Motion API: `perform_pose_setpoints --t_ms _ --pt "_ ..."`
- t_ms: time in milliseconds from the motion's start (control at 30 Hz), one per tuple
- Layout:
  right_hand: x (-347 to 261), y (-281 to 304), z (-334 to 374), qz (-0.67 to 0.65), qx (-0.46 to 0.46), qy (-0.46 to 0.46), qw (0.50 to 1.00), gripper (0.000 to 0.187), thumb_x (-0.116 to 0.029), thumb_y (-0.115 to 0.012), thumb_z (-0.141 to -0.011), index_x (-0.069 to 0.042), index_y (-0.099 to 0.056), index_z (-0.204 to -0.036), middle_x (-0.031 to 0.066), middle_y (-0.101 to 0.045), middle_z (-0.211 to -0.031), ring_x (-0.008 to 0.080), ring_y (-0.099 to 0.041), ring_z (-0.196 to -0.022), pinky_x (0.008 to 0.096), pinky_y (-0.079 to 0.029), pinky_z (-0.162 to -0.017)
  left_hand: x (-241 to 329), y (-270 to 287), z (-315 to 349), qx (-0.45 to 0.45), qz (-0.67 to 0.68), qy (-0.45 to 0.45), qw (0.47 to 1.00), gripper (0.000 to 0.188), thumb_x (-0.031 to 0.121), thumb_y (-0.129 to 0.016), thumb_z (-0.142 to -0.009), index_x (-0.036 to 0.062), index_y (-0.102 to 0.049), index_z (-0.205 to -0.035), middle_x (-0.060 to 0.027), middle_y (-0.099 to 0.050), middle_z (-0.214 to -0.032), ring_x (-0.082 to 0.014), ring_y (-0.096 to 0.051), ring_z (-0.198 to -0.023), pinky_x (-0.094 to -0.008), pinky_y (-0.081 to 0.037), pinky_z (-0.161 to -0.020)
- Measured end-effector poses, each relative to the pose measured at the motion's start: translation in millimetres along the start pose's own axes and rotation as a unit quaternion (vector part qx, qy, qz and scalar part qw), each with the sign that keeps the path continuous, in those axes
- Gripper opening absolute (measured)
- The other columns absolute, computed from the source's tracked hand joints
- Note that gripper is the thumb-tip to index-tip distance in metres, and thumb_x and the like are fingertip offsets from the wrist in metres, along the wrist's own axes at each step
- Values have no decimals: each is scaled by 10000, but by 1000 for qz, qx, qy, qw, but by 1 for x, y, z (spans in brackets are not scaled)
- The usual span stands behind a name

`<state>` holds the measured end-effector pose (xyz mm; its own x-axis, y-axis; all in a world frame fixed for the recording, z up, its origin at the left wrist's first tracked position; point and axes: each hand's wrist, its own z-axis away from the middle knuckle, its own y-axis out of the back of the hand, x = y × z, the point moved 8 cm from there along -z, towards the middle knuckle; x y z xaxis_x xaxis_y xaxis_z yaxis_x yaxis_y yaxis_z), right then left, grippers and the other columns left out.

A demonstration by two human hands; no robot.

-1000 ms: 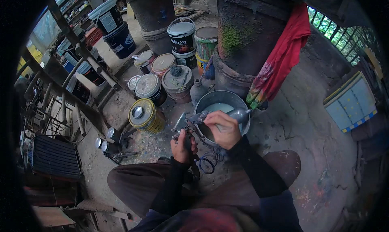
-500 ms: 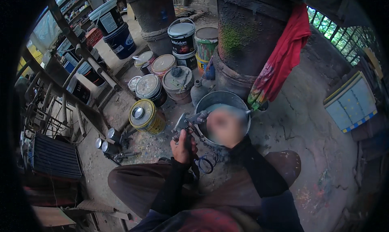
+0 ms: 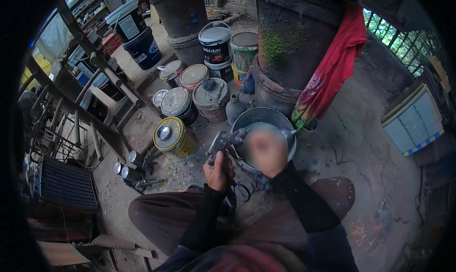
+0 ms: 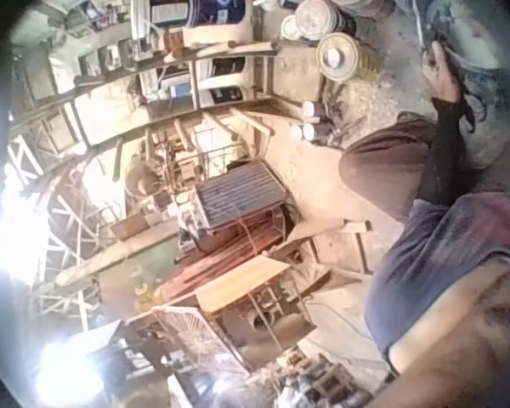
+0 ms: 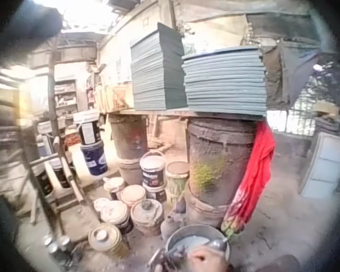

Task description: The person sits on the floor and cleans a spray gun by repeatedly dipping it into a bucket of liquid and spraying the floor to flush out the nozzle. They also use a small tool to manually clean the nozzle tip.

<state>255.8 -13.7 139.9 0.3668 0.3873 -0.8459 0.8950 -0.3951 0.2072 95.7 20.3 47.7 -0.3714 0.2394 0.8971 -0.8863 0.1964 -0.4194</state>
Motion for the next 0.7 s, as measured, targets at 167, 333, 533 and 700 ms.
perform_pose_setpoints --t_ms 167,333,533,700 --pt "7 -4 -2 -4 -51 -52 997 61 93 -544 -795 36 -562 -807 106 -582 -874 101 -562 -582 220 -475 -509 -1 1 3 4 -14 6 1000 260 278 -492 -923 28 -547 -874 -26 -518 -597 -94 -469 -448 -238 -365 -398" --pt "-7 -16 4 84 -37 62 994 66 95 -546 -794 32 -562 -799 97 -581 -875 108 -573 -613 227 -486 -519 -5 3 1 -8 -12 10 1000 253 278 -492 -922 34 -547 -882 -29 -519 -602 -97 -471 -450 -236 -365 -403" --pt "-3 -7 6 -28 9 15 999 90 101 -569 -767 20 -578 -804 108 -592 -863 137 -588 -628 239 -486 -525 -2 4 0 12 12 14 1000 314 335 -519 -896 22 -544 -917 -48 -517 -609 -131 -461 -423 -252 -366 -380" --pt "-4 -2 2 18 -27 51 998 84 101 -565 -768 20 -560 -788 95 -594 -850 130 -586 -632 238 -476 -551 -8 5 2 12 9 27 1000 263 285 -490 -921 29 -542 -892 -25 -515 -606 -100 -461 -449 -236 -365 -405"
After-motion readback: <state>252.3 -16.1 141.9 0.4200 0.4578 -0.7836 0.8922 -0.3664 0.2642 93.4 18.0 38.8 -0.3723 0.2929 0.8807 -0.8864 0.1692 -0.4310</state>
